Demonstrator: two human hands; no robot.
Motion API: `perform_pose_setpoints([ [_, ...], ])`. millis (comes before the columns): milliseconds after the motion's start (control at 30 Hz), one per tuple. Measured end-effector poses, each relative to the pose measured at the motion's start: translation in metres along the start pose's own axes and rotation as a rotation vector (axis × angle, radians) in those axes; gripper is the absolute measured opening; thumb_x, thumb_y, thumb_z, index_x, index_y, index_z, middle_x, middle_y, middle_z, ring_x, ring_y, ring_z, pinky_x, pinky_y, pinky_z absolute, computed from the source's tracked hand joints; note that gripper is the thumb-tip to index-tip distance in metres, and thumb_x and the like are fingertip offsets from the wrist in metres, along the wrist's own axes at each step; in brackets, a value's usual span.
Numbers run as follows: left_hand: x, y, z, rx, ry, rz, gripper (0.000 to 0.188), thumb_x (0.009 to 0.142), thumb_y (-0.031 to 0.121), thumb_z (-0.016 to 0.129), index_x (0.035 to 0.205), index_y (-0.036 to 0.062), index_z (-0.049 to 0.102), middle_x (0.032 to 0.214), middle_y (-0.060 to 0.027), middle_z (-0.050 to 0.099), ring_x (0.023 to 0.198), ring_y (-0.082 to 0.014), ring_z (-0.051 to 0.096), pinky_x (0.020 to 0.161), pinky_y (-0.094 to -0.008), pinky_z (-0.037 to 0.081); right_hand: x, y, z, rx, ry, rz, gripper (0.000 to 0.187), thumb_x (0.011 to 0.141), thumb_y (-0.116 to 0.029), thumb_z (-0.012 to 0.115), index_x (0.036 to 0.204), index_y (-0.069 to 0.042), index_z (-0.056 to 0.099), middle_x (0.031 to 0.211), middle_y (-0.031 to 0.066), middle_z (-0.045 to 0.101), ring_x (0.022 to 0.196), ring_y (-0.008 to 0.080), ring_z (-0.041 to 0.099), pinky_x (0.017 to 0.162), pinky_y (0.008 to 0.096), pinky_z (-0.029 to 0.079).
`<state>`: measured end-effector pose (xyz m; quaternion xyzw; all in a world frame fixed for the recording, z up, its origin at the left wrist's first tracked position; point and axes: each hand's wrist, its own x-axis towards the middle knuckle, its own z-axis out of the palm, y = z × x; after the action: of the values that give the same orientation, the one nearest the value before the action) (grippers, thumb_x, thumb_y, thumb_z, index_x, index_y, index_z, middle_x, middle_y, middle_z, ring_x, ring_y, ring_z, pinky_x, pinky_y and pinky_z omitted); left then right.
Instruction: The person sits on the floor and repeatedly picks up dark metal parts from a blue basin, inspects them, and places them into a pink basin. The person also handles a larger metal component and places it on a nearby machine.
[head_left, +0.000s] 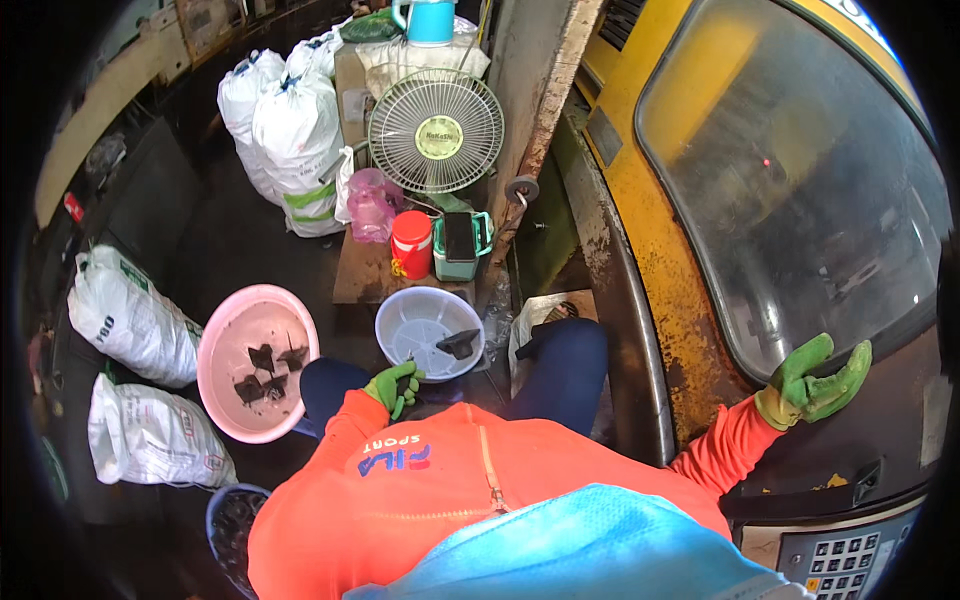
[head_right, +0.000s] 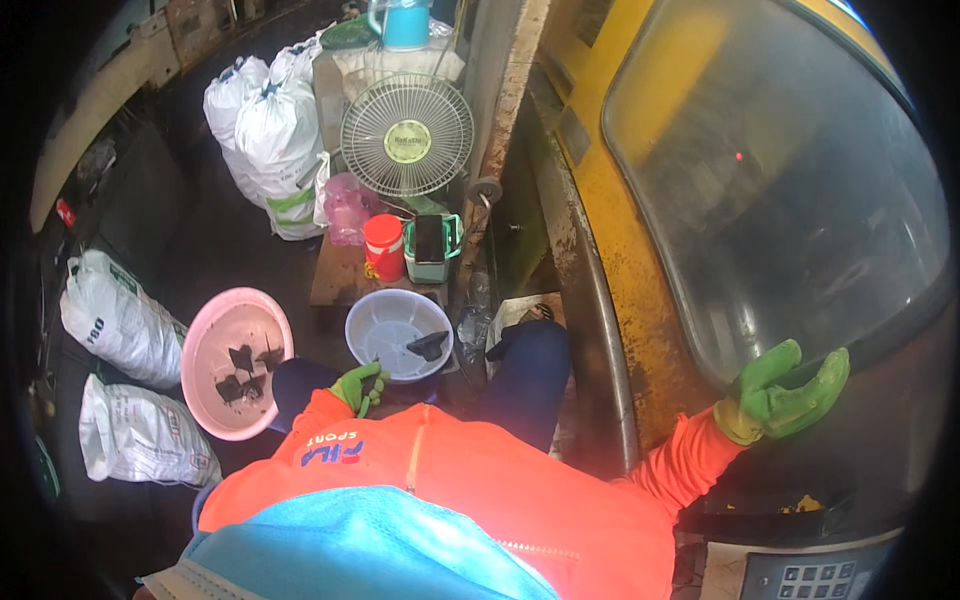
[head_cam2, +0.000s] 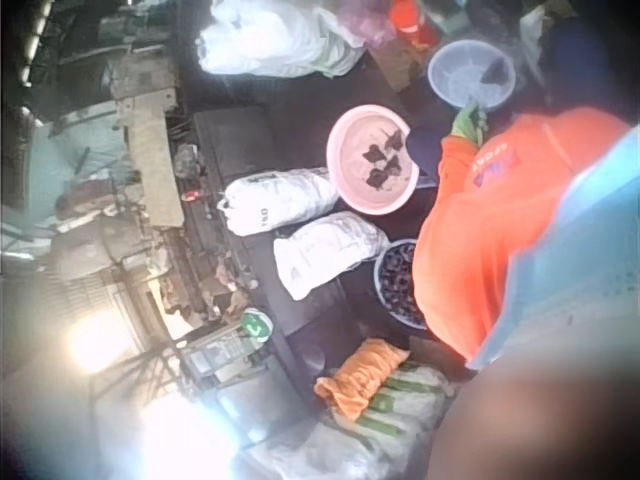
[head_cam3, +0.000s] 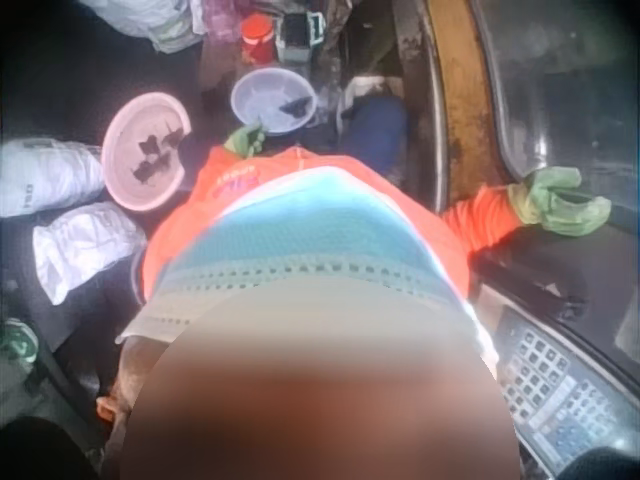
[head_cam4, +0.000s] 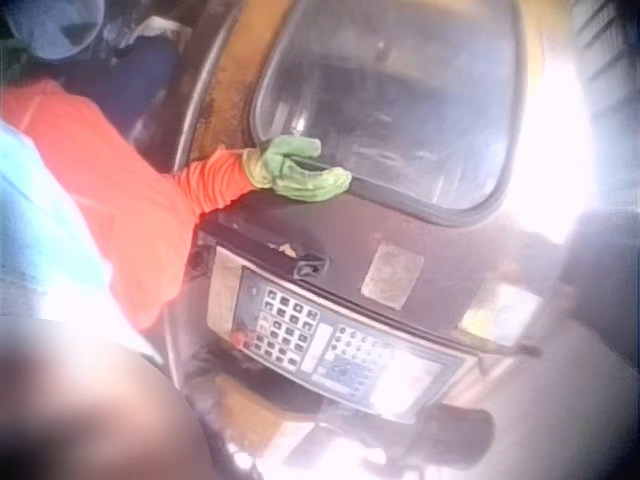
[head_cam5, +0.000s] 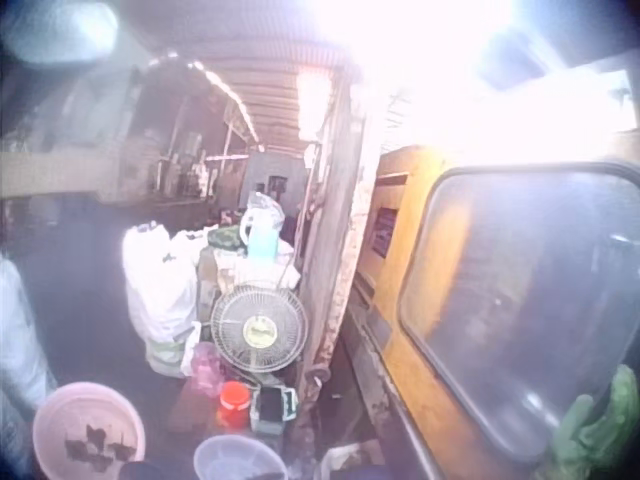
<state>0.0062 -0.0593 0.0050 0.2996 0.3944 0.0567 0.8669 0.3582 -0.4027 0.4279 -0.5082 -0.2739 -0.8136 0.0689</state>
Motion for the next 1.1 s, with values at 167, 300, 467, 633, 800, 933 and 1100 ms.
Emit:
perform_pose_setpoints([
  [167, 0.004, 0.001, -0.001, 0.041, 0.002, -0.004, 0.038, 0.092, 0.041, 0.054, 0.103, 0.0056, 0.063, 0.067, 0.0013, 0.054, 0.055, -0.0130, 0.047, 0.053, -0.0295, 0.042, -0.005, 0.005, -0.002, -0.008, 0.141, 0.033, 0.030, 0.089, -0.011, 0.062, 0.111, 0.007, 0.054, 0.103, 0.0190, 0.063, 0.091, 0.0338, 0.065, 0.082, 0.0406, 0.055],
  [300, 0.009, 0.006, -0.003, 0.018, -0.044, -0.019, 0.039, 0.092, 0.043, 0.054, 0.101, 0.0058, 0.062, 0.069, 0.0012, 0.056, 0.056, -0.0130, 0.048, 0.054, -0.0285, 0.043, -0.006, 0.007, -0.004, -0.100, 0.119, 0.081, 0.027, 0.089, -0.010, 0.060, 0.109, 0.007, 0.054, 0.104, 0.0193, 0.063, 0.091, 0.0330, 0.065, 0.081, 0.0394, 0.055],
  [467, 0.013, 0.008, -0.007, -0.017, -0.020, -0.039, 0.037, 0.093, 0.037, 0.055, 0.104, 0.0021, 0.060, 0.067, -0.0006, 0.058, 0.052, -0.0143, 0.050, 0.052, -0.0305, 0.044, -0.008, 0.008, -0.006, -0.075, 0.094, 0.063, 0.043, 0.083, -0.003, 0.066, 0.121, 0.006, 0.047, 0.107, 0.0170, 0.064, 0.093, 0.0306, 0.065, 0.083, 0.0359, 0.054],
  [633, 0.013, 0.007, -0.010, -0.054, -0.036, -0.011, 0.037, 0.092, 0.038, 0.056, 0.106, 0.0033, 0.059, 0.068, -0.0002, 0.059, 0.052, -0.0148, 0.050, 0.053, -0.0310, 0.043, -0.015, 0.012, -0.006, 0.095, -0.028, 0.088, 0.069, 0.087, 0.002, 0.058, 0.144, 0.003, 0.020, 0.133, 0.0218, 0.043, 0.098, 0.0376, 0.062, 0.086, 0.0418, 0.055],
  [800, 0.008, 0.008, -0.005, -0.052, -0.008, 0.020, 0.035, 0.093, 0.036, 0.055, 0.105, 0.0034, 0.060, 0.068, -0.0005, 0.058, 0.053, -0.0147, 0.049, 0.053, -0.0307, 0.042, -0.020, 0.020, -0.002, 0.239, 0.034, 0.007, 0.079, 0.083, 0.012, 0.056, 0.148, 0.002, 0.011, 0.152, 0.0131, 0.014, 0.105, 0.0430, 0.057, 0.089, 0.0482, 0.056],
  [933, 0.003, 0.007, -0.001, -0.026, 0.030, 0.053, 0.034, 0.093, 0.035, 0.054, 0.103, 0.0024, 0.060, 0.068, -0.0010, 0.057, 0.053, -0.0150, 0.048, 0.054, -0.0304, 0.042, -0.020, 0.020, -0.002, 0.233, -0.004, 0.049, 0.082, 0.083, 0.010, 0.054, 0.149, -0.001, 0.006, 0.149, 0.0132, 0.015, 0.105, 0.0421, 0.058, 0.090, 0.0458, 0.056],
  [1100, 0.002, 0.007, 0.000, -0.040, 0.029, 0.049, 0.034, 0.094, 0.035, 0.054, 0.103, 0.0028, 0.060, 0.068, -0.0010, 0.057, 0.054, -0.0149, 0.048, 0.055, -0.0302, 0.042, -0.017, 0.014, -0.004, 0.236, -0.011, 0.107, 0.078, 0.083, 0.009, 0.054, 0.148, 0.000, 0.012, 0.141, 0.0182, 0.030, 0.102, 0.0387, 0.060, 0.089, 0.0413, 0.055],
])
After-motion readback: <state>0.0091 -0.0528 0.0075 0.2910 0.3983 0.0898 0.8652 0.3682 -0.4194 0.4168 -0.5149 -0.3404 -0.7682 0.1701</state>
